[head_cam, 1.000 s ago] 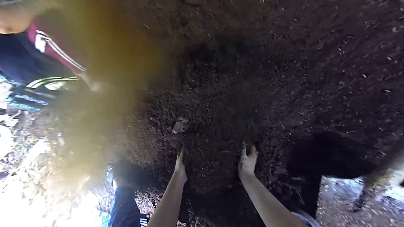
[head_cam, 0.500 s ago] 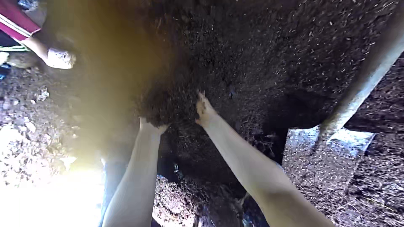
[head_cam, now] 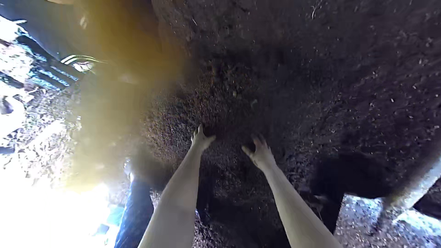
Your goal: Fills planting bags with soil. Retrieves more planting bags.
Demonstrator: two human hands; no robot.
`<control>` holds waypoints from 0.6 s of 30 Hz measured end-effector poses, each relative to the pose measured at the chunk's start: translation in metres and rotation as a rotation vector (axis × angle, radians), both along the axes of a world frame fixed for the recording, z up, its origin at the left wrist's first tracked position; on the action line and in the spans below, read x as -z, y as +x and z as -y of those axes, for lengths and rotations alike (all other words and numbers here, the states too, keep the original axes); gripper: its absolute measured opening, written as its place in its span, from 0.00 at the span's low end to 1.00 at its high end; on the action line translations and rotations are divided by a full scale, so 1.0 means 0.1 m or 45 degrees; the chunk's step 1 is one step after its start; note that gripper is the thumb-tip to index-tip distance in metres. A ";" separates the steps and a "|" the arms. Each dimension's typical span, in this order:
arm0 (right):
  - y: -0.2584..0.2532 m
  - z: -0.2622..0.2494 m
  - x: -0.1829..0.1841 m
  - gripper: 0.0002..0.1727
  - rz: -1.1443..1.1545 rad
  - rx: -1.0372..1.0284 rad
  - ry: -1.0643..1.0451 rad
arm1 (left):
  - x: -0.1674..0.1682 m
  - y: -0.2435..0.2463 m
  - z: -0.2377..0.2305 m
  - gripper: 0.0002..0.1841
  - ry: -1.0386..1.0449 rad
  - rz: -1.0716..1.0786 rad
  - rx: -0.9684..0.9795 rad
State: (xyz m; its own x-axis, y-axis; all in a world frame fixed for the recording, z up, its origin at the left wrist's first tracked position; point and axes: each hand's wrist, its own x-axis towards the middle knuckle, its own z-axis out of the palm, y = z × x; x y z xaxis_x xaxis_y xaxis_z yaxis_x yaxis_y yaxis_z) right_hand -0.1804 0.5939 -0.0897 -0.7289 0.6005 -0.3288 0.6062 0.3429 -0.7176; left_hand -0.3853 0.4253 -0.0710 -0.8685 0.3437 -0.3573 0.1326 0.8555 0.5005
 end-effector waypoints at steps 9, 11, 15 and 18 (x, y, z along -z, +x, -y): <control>-0.10 -0.13 0.11 0.55 -0.034 0.156 -0.611 | 0.15 0.14 0.09 0.51 0.350 0.473 -0.195; -0.07 -0.06 0.24 0.53 -0.156 0.323 -0.882 | 0.17 0.20 0.11 0.48 0.405 0.613 -0.315; -0.10 0.01 0.39 0.51 -0.176 0.464 -1.120 | 0.14 0.19 0.14 0.44 0.374 0.755 -0.446; -0.16 0.04 0.40 0.45 -0.198 0.451 -1.200 | 0.08 0.25 0.15 0.39 0.404 0.763 -0.366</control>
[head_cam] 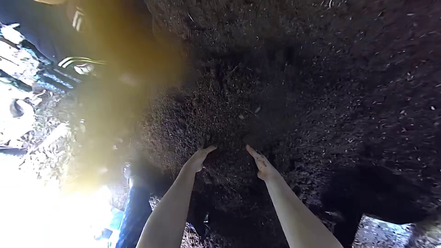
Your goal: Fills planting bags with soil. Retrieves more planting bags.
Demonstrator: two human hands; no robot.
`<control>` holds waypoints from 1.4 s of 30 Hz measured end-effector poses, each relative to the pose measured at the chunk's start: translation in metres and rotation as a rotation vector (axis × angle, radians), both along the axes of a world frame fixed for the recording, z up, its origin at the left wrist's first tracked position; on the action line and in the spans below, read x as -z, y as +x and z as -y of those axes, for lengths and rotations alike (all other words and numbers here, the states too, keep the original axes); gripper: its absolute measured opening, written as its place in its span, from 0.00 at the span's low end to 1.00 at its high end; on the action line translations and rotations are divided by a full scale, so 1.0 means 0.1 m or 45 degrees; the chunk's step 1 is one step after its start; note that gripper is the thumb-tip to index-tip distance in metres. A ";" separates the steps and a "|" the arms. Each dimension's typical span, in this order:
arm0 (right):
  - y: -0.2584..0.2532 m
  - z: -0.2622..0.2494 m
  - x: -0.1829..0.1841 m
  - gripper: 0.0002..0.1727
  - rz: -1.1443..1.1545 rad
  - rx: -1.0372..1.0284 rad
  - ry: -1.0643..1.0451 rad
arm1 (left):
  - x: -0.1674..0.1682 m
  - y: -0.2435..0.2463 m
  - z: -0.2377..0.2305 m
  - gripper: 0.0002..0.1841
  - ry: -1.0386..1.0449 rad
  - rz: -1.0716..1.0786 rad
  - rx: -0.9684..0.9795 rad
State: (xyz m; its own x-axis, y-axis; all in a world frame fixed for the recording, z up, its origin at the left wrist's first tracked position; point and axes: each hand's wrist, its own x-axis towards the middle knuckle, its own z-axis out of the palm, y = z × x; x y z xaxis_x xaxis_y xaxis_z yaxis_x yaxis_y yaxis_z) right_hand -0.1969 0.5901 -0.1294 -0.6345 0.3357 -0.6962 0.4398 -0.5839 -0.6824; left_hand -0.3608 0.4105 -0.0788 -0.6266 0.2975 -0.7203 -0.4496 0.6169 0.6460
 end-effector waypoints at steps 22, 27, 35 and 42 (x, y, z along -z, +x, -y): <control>0.44 -0.39 -1.49 0.44 -0.204 -0.201 0.556 | -1.17 0.45 0.32 0.25 -0.210 -0.784 0.587; 0.57 -0.55 -1.20 0.37 0.036 -0.190 1.065 | -1.37 0.71 0.54 0.15 -0.257 -0.939 0.671; 0.05 0.01 -0.91 0.45 0.109 -0.818 1.689 | -1.17 0.83 1.36 0.13 -0.253 -1.073 0.726; 0.29 0.07 -0.96 0.48 0.631 -1.356 1.583 | -0.44 0.99 1.59 0.20 -0.442 -0.533 1.130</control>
State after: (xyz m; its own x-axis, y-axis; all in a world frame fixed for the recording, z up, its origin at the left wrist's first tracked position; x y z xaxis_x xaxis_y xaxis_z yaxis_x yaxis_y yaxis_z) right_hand -0.1680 0.5835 -0.0335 -0.7404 0.3904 -0.5472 0.5474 0.8226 -0.1539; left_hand -0.2621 0.2519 -0.0349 -0.5034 0.5917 -0.6297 0.4762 0.7981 0.3692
